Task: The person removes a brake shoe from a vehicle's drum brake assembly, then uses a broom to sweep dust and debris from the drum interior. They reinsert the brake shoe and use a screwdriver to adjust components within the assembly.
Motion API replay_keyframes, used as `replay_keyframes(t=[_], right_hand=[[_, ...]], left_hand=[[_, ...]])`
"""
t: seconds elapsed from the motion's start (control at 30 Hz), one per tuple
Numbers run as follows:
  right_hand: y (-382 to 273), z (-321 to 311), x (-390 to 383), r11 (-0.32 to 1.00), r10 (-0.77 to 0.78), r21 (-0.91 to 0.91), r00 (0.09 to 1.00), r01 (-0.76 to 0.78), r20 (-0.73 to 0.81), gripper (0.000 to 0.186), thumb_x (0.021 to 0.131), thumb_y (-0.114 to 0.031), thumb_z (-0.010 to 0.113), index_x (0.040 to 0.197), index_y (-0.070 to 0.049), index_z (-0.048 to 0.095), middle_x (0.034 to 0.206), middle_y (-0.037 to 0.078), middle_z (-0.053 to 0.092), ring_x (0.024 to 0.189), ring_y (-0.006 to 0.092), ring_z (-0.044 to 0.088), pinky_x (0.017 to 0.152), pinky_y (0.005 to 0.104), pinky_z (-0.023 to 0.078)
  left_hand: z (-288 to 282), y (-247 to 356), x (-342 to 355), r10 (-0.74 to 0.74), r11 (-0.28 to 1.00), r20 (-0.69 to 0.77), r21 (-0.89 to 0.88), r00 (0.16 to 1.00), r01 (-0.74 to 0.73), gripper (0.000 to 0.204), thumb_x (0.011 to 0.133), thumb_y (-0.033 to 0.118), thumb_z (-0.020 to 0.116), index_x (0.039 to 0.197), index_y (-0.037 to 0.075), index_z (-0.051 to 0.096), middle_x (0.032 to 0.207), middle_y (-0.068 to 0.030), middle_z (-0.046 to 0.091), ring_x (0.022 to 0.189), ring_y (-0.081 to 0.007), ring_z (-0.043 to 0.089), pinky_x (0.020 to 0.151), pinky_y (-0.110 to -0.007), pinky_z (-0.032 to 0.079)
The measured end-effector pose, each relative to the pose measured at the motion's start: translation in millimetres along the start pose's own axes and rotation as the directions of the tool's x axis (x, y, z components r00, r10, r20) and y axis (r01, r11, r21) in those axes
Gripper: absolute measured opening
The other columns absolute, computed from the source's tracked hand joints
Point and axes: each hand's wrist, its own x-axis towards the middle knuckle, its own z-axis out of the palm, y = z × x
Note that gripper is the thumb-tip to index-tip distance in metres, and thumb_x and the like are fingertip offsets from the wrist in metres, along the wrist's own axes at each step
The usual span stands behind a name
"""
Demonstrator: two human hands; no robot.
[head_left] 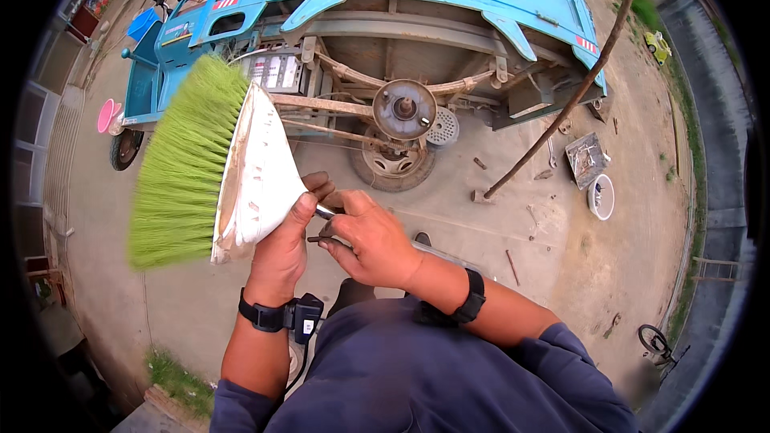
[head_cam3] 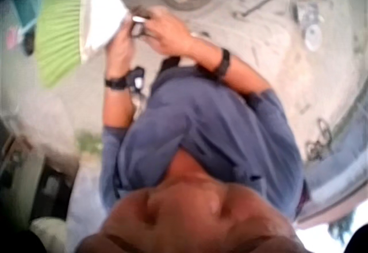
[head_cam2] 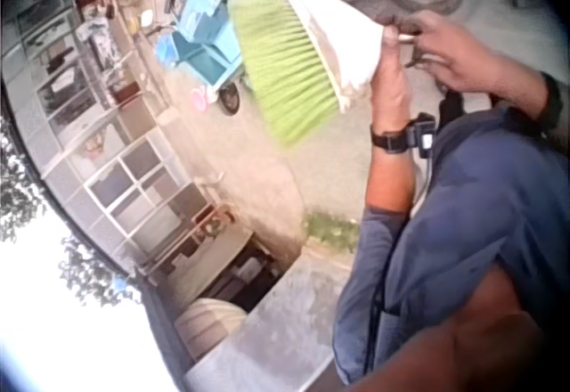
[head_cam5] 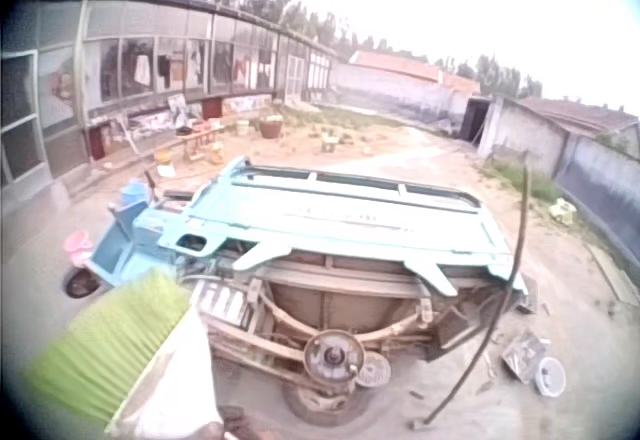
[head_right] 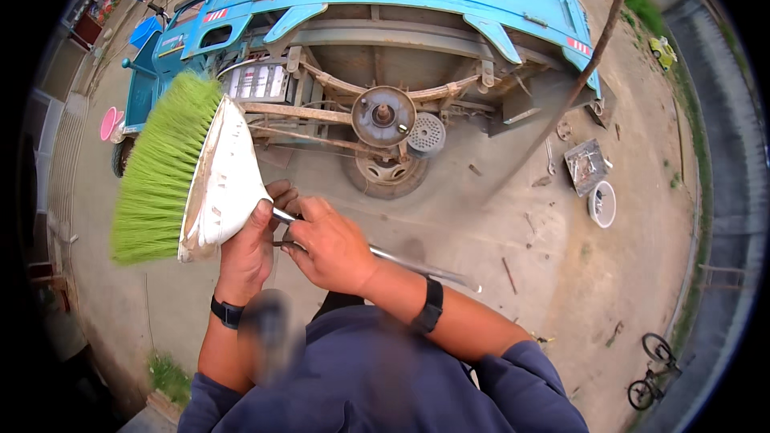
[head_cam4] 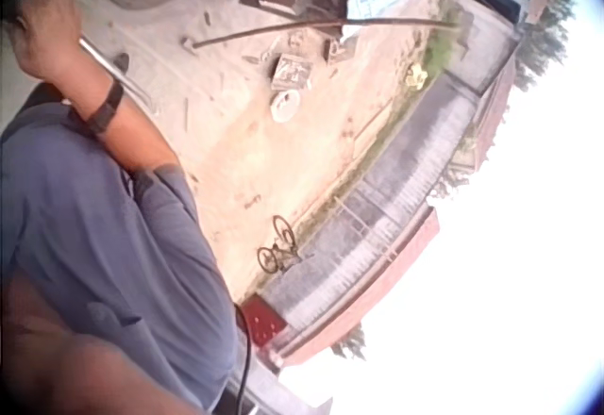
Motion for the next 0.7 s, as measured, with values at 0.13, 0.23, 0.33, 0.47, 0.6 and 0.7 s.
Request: replay_keyframes(t=[0.13,0.23,0.33,0.47,0.6,0.7], right_hand=[[17,-22,-3,0.990,-0.120,0.079,0.992,0.117,0.035,0.021,0.081,-0.013,0.080,0.093,-0.005,0.065,0.123,0.019,0.057,0.105,0.0403,0.056,0.089,0.0463,0.049],[47,-60,-20,0.990,-0.092,0.117,0.994,0.084,0.064,0.018,0.084,-0.014,0.077,0.091,-0.004,0.064,0.128,0.018,0.057,0.115,0.0395,0.055,0.093,0.0478,0.049],[94,-119,-51,0.997,0.000,0.079,0.997,-0.006,0.082,0.017,0.084,-0.012,0.078,0.093,-0.004,0.066,0.125,0.018,0.060,0.114,0.0392,0.056,0.095,0.0456,0.048],[153,-205,-105,0.949,0.303,-0.119,0.947,-0.291,0.104,0.014,0.085,-0.008,0.076,0.094,-0.002,0.065,0.120,0.019,0.063,0.113,0.0384,0.060,0.094,0.0432,0.051],[196,-272,-153,0.914,0.390,-0.110,0.921,-0.389,-0.017,0.013,0.085,-0.004,0.075,0.095,-0.001,0.067,0.116,0.016,0.065,0.110,0.0345,0.063,0.093,0.0414,0.052],[213,-300,-180,0.865,0.480,-0.118,0.872,-0.488,-0.096,0.012,0.085,-0.002,0.075,0.094,-0.001,0.068,0.115,0.015,0.065,0.108,0.0333,0.064,0.093,0.0405,0.052]], left_hand=[[16,27,16,0.186,0.981,-0.211,0.095,0.960,-0.169,0.042,0.100,0.013,0.068,0.138,0.004,0.054,0.114,-0.0152,0.069,0.095,-0.0236,0.071,0.084,-0.038,0.058],[7,64,30,0.389,0.916,-0.287,0.219,0.876,-0.335,0.030,0.101,0.017,0.068,0.126,0.003,0.059,0.099,-0.0108,0.067,0.072,-0.0153,0.062,0.069,-0.033,0.054],[12,93,32,0.494,0.816,-0.291,0.480,0.819,-0.321,0.026,0.101,0.021,0.069,0.117,0.002,0.061,0.093,-0.0075,0.064,0.063,-0.0116,0.054,0.057,-0.028,0.047],[19,83,25,0.402,0.584,-0.364,0.809,0.840,0.071,0.033,0.097,0.027,0.076,0.112,0.001,0.064,0.079,-0.0007,0.059,0.062,-0.0079,0.052,0.054,-0.024,0.043],[38,31,6,0.302,0.390,-0.386,0.884,0.871,0.257,0.041,0.094,0.023,0.078,0.119,-0.005,0.062,0.084,-0.0032,0.066,0.066,-0.0098,0.057,0.060,-0.027,0.050],[80,-9,1,0.167,0.410,-0.454,0.839,0.875,0.358,0.043,0.093,0.016,0.075,0.127,-0.005,0.058,0.095,-0.0103,0.073,0.068,-0.0129,0.062,0.064,-0.031,0.053]])
